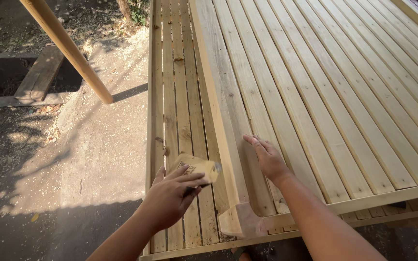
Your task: The person sands a slatted wooden furniture frame with sheets of sandpaper, rubbing the top rails, edges and slats by hand while steadying the frame with the other hand. They work around the corners and along the side rails, repositioning the sandpaper as it wears.
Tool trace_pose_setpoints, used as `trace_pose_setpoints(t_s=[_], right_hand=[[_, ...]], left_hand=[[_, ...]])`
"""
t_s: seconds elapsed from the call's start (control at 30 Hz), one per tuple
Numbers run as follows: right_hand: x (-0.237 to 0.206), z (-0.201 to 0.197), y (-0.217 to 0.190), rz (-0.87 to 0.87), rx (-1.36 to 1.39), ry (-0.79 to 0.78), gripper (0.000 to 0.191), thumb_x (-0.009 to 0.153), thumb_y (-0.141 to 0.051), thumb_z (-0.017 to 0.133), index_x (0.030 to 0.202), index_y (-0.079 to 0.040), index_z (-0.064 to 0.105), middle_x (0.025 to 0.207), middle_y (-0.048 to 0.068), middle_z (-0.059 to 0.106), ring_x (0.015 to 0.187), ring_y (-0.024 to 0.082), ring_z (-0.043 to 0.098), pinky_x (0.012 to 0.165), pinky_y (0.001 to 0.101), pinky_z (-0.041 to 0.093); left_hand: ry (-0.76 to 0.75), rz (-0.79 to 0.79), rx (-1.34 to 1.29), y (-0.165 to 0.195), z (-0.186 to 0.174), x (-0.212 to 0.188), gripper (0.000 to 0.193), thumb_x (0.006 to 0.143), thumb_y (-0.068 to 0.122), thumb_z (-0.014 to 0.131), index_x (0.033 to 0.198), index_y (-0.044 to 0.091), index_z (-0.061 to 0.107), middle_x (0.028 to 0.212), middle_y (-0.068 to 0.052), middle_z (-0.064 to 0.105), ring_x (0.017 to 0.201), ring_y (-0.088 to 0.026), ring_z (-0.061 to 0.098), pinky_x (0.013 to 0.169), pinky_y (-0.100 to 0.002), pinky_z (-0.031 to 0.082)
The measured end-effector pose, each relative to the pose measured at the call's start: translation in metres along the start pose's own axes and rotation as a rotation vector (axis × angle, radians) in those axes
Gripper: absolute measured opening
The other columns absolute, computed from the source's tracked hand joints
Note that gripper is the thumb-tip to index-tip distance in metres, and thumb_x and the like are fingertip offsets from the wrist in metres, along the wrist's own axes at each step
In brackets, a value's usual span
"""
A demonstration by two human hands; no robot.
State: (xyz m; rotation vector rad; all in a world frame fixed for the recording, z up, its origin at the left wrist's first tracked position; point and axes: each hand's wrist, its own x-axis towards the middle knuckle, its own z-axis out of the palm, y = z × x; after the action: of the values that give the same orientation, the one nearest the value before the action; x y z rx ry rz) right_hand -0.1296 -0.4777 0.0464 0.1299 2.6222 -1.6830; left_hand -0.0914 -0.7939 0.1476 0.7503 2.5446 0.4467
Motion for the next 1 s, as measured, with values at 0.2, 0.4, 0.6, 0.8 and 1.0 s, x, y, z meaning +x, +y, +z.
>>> trace_pose_setpoints(t_s=[0.2, 0.4, 0.6, 0.8, 1.0], right_hand=[[-0.013, 0.005, -0.003, 0.093, 0.361, 0.084, 0.057, 0.109, -0.039, 0.033, 0.145, -0.002, 0.058, 0.146, 0.019, 0.059, 0.145, 0.027, 0.047, 0.124, 0.0371, 0.029], [0.010, -0.002, -0.015, 0.109, 0.501, 0.087, 0.068, 0.107, -0.045, 0.021, 0.151, 0.001, 0.044, 0.154, 0.012, 0.053, 0.150, 0.020, 0.040, 0.124, 0.0334, 0.022], [0.015, 0.021, -0.013, 0.061, 0.327, 0.164, 0.062, 0.108, -0.038, 0.024, 0.147, 0.001, 0.051, 0.152, 0.012, 0.056, 0.146, 0.021, 0.046, 0.123, 0.0340, 0.028], [0.017, 0.019, -0.003, 0.074, 0.218, 0.183, 0.054, 0.107, -0.030, 0.028, 0.147, -0.005, 0.054, 0.147, 0.009, 0.065, 0.142, 0.019, 0.052, 0.123, 0.0322, 0.018], [0.025, 0.032, -0.028, 0.060, 0.257, 0.411, 0.051, 0.102, -0.025, 0.046, 0.149, -0.004, 0.048, 0.149, 0.010, 0.057, 0.141, 0.020, 0.050, 0.117, 0.0366, 0.035]], left_hand=[[0.124, 0.066, -0.588, 0.083, 0.061, 0.024, 0.052, 0.102, 0.036, 0.049, 0.154, 0.036, 0.047, 0.170, 0.003, 0.013, 0.158, -0.032, 0.001, 0.122, -0.065, 0.010], [0.002, -0.155, -0.378, 0.084, 0.023, 0.106, 0.051, 0.104, 0.040, 0.040, 0.155, 0.043, 0.037, 0.173, 0.016, 0.000, 0.159, -0.028, -0.014, 0.122, -0.069, -0.002], [0.169, -0.279, -0.243, 0.037, -0.050, 0.246, 0.055, 0.103, 0.042, 0.039, 0.157, 0.046, 0.029, 0.171, 0.018, 0.002, 0.159, -0.021, -0.008, 0.123, -0.066, 0.000], [0.235, -0.248, -0.164, 0.018, -0.055, 0.291, 0.051, 0.105, 0.042, 0.036, 0.155, 0.043, 0.036, 0.172, 0.014, 0.005, 0.159, -0.023, -0.009, 0.126, -0.057, -0.008], [0.081, -0.022, -0.110, 0.038, -0.026, 0.205, 0.050, 0.103, 0.041, 0.036, 0.152, 0.034, 0.043, 0.171, 0.014, 0.008, 0.158, -0.025, -0.014, 0.124, -0.055, -0.011]])
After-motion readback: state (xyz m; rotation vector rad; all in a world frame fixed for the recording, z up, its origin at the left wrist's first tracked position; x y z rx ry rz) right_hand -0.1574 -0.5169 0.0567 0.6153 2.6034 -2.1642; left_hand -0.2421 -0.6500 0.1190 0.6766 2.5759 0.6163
